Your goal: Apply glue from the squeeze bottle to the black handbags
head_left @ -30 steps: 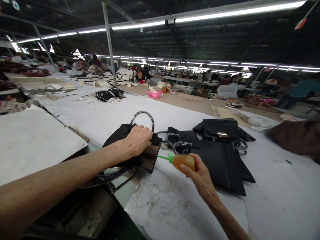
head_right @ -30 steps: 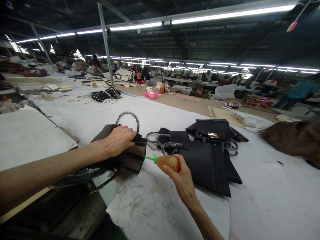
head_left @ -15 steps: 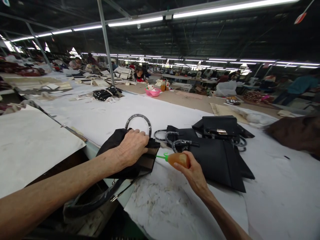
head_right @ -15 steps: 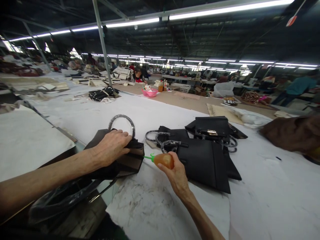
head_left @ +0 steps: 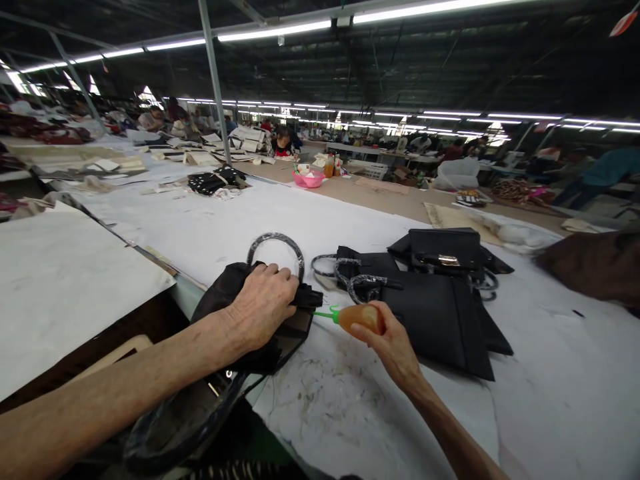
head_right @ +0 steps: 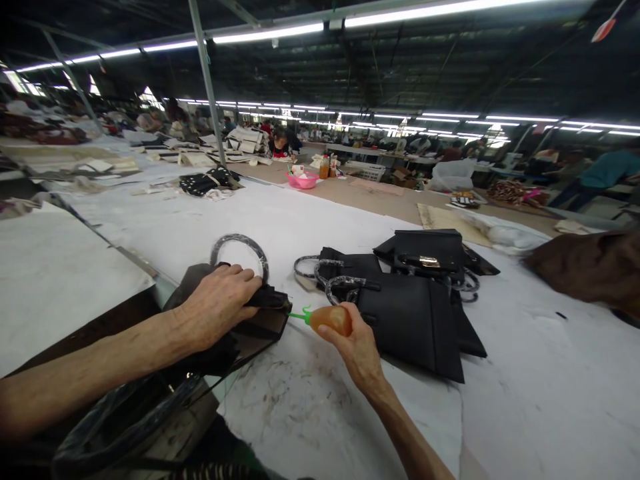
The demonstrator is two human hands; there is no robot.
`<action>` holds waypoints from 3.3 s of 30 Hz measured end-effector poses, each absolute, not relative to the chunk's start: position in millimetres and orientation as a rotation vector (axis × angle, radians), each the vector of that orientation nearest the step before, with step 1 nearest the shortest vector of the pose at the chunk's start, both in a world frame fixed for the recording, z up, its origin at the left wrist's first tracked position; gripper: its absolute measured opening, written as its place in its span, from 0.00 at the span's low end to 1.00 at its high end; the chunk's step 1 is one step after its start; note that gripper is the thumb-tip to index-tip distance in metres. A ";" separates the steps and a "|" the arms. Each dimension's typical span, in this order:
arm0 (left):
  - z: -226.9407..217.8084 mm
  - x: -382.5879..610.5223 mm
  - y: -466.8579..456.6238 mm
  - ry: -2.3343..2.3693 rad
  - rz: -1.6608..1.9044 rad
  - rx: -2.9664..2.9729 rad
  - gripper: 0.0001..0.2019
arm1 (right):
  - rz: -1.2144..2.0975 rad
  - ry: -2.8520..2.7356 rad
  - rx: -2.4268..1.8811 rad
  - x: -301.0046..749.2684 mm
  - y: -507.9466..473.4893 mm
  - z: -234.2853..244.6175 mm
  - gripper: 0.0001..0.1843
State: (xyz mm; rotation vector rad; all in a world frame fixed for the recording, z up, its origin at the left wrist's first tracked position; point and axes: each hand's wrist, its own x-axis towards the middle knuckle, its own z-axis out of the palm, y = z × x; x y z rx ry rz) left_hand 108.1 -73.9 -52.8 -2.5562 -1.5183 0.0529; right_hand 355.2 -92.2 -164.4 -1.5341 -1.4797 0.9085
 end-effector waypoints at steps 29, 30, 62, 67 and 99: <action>-63.3 104.2 -99.3 -1.559 0.085 -2.551 0.09 | 1.087 -1.429 -1.538 351.6 -111.1 -166.0 0.21; -63.6 103.9 -100.2 -1.563 0.087 -2.553 0.09 | 1.090 -1.425 -1.536 351.1 -111.2 -165.2 0.21; -70.4 102.3 -114.4 -1.576 0.050 -2.620 0.13 | 1.266 -1.424 -1.526 353.3 -115.3 -160.1 0.15; -70.2 102.1 -114.6 -1.567 0.037 -2.616 0.12 | 1.133 -1.437 -1.573 349.5 -115.2 -158.7 0.16; -77.8 100.5 -116.3 -1.531 0.028 -2.623 0.12 | 1.256 -1.463 -1.529 344.6 -128.6 -140.7 0.14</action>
